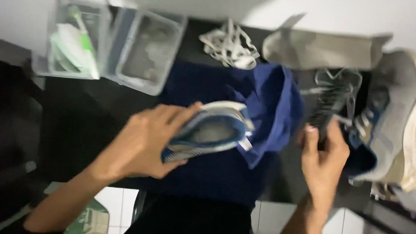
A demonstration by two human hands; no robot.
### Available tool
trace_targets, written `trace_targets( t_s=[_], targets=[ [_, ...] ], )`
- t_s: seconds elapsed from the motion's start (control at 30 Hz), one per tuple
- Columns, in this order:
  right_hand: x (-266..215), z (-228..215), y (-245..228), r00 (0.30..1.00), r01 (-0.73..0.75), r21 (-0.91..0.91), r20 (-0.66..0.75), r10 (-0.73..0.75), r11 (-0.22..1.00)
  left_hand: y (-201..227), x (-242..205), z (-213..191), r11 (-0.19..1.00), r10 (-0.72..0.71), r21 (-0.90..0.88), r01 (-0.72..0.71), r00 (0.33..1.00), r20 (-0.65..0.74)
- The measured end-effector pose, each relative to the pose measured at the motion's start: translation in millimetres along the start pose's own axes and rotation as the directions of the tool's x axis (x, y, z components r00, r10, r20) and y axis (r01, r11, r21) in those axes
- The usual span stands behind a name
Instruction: Cleaning a sneaker by scrubbing it with a brush and soapy water, then wiping it with a cloth.
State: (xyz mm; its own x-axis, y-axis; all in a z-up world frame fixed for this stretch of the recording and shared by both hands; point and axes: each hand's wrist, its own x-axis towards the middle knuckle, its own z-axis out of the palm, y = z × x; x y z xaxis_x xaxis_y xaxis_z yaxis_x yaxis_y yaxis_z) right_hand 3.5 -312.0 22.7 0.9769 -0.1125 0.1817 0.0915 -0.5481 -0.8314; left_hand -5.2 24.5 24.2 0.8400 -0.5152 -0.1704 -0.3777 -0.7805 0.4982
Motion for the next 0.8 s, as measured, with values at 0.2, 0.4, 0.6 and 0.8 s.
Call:
trace_targets(
  t_s=[0.2,0.4,0.6,0.8],
  targets=[
    [66,24,-84,0.885,0.29,-0.183,0.424,-0.191,0.939,1,-2,2,0.981,0.098,0.184,-0.061,0.975,-0.199],
    [146,122,-147,0.433,0.865,-0.253,0.812,-0.39,0.434,-16,-4,11,0.991,0.134,0.021,-0.133,0.964,-0.23],
    [186,242,-138,-0.1,0.975,0.19,0.845,-0.526,0.119,-35,-8,19,0.958,0.178,-0.17,-0.23,0.945,-0.273],
    [162,272,-110,-0.01,0.989,0.052,0.956,-0.293,0.138,-41,-9,27,0.961,0.205,-0.125,-0.246,0.941,-0.27]
  ],
)
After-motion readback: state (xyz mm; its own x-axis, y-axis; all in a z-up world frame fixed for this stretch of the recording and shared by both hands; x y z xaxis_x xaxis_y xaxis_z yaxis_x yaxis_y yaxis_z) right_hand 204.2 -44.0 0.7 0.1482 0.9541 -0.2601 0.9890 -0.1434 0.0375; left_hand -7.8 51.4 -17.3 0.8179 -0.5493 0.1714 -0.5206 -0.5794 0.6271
